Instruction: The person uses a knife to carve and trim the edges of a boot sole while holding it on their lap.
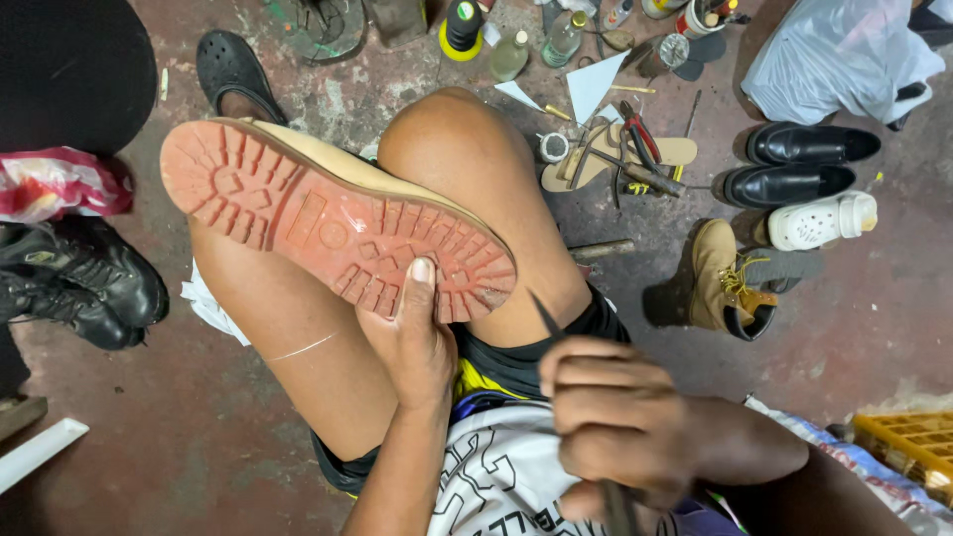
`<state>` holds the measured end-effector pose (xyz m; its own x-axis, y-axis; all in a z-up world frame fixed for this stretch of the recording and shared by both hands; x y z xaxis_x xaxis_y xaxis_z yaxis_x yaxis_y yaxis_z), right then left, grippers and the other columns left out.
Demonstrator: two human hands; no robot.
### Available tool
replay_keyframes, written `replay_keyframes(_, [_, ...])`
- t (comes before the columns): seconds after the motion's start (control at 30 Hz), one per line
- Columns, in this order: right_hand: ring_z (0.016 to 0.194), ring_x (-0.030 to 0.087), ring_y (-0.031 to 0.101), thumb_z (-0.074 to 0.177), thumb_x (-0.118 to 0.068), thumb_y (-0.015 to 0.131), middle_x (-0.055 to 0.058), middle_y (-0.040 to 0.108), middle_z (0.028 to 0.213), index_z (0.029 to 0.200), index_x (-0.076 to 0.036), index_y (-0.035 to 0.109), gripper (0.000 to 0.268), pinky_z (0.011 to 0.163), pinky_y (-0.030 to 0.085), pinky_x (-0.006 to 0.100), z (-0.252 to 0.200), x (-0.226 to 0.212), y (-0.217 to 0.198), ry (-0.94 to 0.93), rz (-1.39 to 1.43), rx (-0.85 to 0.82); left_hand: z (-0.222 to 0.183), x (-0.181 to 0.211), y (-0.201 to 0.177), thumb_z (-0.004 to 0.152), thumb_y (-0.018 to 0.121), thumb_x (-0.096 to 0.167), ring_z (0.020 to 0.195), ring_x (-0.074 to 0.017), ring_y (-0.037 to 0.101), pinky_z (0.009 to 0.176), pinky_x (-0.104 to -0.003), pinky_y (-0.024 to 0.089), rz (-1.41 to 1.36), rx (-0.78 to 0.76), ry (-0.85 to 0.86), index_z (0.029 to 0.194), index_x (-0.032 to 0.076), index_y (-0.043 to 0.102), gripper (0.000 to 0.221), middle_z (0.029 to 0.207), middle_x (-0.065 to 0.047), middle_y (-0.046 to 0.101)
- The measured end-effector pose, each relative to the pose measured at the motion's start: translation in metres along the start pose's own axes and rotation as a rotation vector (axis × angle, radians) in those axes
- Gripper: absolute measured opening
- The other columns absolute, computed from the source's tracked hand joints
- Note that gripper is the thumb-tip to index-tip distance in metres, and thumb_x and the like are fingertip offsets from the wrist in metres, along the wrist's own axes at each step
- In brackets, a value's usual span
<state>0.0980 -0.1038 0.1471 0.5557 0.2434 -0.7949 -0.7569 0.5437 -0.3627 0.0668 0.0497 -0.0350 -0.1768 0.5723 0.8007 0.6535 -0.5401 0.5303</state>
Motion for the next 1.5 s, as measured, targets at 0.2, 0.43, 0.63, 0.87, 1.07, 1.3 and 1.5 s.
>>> replay_keyframes(0.2, [0.068, 0.029, 0.054, 0.102, -0.029, 0.072, 0.008, 0.049, 0.078, 0.079, -0.005, 0.054, 0.038, 0.075, 0.052, 0.045, -0.01, 0.019, 0.021, 0.028, -0.008, 0.053, -0.002, -0.003, -0.005, 0.1, 0.064, 0.003, 0.121, -0.019, 0.06, 0.11, -0.034, 0.048, 0.003, -0.029, 0.015, 0.14, -0.009, 0.05, 0.045, 0.133, -0.014, 0.062])
replay_keyframes(0.43, [0.069, 0.029, 0.054, 0.101, -0.027, 0.073, 0.009, 0.048, 0.077, 0.078, -0.005, 0.053, 0.039, 0.075, 0.051, 0.044, 0.001, 0.021, 0.02, 0.041, -0.045, 0.086, -0.001, 0.005, 0.003, 0.099, 0.064, 0.003, 0.123, -0.0202, 0.059, 0.111, -0.036, 0.047, 0.011, -0.019, 0.005, 0.143, -0.009, 0.048, 0.048, 0.136, -0.015, 0.06])
replay_keyframes(0.63, [0.069, 0.029, 0.054, 0.1, -0.027, 0.075, 0.009, 0.049, 0.077, 0.076, -0.005, 0.052, 0.04, 0.074, 0.05, 0.043, 0.006, 0.021, 0.02, 0.035, -0.066, 0.101, 0.001, 0.009, 0.007, 0.1, 0.064, 0.003, 0.126, -0.0223, 0.059, 0.113, -0.038, 0.047, 0.005, -0.012, -0.013, 0.145, -0.01, 0.046, 0.051, 0.138, -0.017, 0.059])
replay_keyframes(0.87, [0.07, 0.028, 0.054, 0.099, -0.026, 0.077, 0.01, 0.051, 0.08, 0.077, -0.005, 0.054, 0.038, 0.076, 0.05, 0.042, 0.009, 0.021, 0.021, 0.093, -0.093, 0.145, -0.002, 0.011, 0.009, 0.099, 0.065, 0.005, 0.129, -0.0222, 0.056, 0.114, -0.038, 0.046, 0.005, -0.006, -0.028, 0.15, -0.008, 0.039, 0.058, 0.142, -0.017, 0.055])
replay_keyframes(1.07, [0.068, 0.027, 0.051, 0.094, -0.026, 0.081, 0.009, 0.049, 0.079, 0.076, -0.004, 0.055, 0.039, 0.074, 0.047, 0.042, 0.013, 0.027, 0.024, 0.062, -0.116, 0.128, 0.0, 0.01, 0.008, 0.099, 0.065, 0.006, 0.128, -0.0229, 0.057, 0.113, -0.039, 0.046, 0.01, -0.01, -0.05, 0.15, -0.008, 0.039, 0.058, 0.141, -0.017, 0.055])
replay_keyframes(1.3, [0.073, 0.025, 0.052, 0.096, -0.029, 0.082, 0.008, 0.049, 0.083, 0.078, -0.006, 0.053, 0.042, 0.074, 0.044, 0.04, 0.021, 0.036, 0.024, 0.087, -0.075, 0.038, 0.006, 0.007, 0.0, 0.097, 0.067, 0.007, 0.129, -0.0225, 0.056, 0.114, -0.039, 0.045, 0.042, 0.002, -0.089, 0.15, -0.005, 0.038, 0.062, 0.141, -0.015, 0.055])
replay_keyframes(1.5, [0.069, 0.026, 0.051, 0.096, -0.027, 0.082, 0.007, 0.045, 0.077, 0.075, -0.006, 0.049, 0.044, 0.069, 0.041, 0.041, 0.031, 0.039, 0.023, 0.059, -0.05, 0.022, 0.009, 0.006, -0.008, 0.095, 0.068, 0.007, 0.129, -0.0234, 0.055, 0.115, -0.039, 0.044, 0.079, 0.024, -0.106, 0.151, -0.005, 0.037, 0.065, 0.142, -0.016, 0.054])
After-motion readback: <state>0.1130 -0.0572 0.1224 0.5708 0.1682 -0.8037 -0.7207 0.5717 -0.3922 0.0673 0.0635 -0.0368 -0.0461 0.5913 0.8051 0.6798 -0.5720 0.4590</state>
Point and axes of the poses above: each hand's wrist, its own z-axis towards the middle knuckle, its own y-axis out of the palm, x = y × z, the point moved 9 cm from there along z, towards the middle knuckle
